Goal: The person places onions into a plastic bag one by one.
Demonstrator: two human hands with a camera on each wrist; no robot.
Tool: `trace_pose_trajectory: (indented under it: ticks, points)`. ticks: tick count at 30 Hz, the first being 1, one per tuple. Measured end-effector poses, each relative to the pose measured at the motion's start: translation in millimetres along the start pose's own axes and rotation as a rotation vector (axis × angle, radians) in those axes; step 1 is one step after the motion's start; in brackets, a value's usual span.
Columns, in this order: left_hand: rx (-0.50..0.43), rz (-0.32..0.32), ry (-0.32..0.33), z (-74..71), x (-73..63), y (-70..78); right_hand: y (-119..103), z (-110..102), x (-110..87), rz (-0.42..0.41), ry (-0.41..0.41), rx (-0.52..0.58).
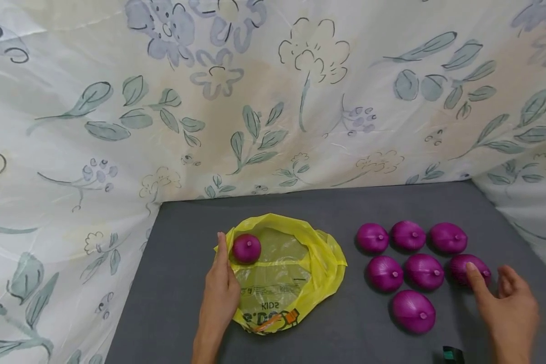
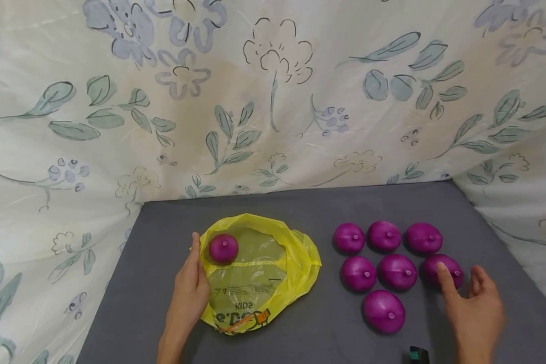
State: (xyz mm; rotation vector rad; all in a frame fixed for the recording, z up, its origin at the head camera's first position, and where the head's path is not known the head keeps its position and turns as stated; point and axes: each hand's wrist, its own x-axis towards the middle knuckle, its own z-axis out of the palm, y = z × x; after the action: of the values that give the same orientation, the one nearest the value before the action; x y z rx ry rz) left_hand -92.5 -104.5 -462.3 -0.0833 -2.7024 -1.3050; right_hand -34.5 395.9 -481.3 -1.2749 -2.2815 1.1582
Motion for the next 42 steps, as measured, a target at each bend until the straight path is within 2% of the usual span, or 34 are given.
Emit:
trace_pose_trajectory:
  ticks: [7, 15, 21, 24, 30, 35, 38, 42]
  points:
    - [-0.006, -0.011, -0.022, -2.0, 2.2, -0.4, 5, 8, 3.0, 0.054, -0.034, -0.009]
    - [0.006, 0.018, 0.005, -3.0, 2.8, -0.9, 5, 13, 3.5, 0.052, -0.069, 0.005]
    - [0.010, 0.034, 0.005, -4.2, 1.8, -3.4, 4, 15, 1.5, 0.085, -0.073, 0.042]
    - [0.005, 0.040, 0.003, -5.5, 0.4, -4.0, 5, 16, -0.1, 0.115, -0.058, 0.088]
    - [0.000, 0.054, 0.002, -4.9, 1.9, -4.8, 5, 11, -5.3, 0.143, 0.020, 0.153]
    - [0.004, 0.049, 0.002, -5.1, 2.1, -3.3, -4, 4, -11.4, 0.119, 0.062, 0.192]
    - [0.002, 0.045, -0.003, -6.2, 1.6, -3.0, -13, -2, -15.4, 0.081, 0.085, 0.259]
    - [0.005, 0.046, -0.002, -7.0, 1.5, -2.8, -28, -11, -20.9, 0.044, 0.096, 0.484]
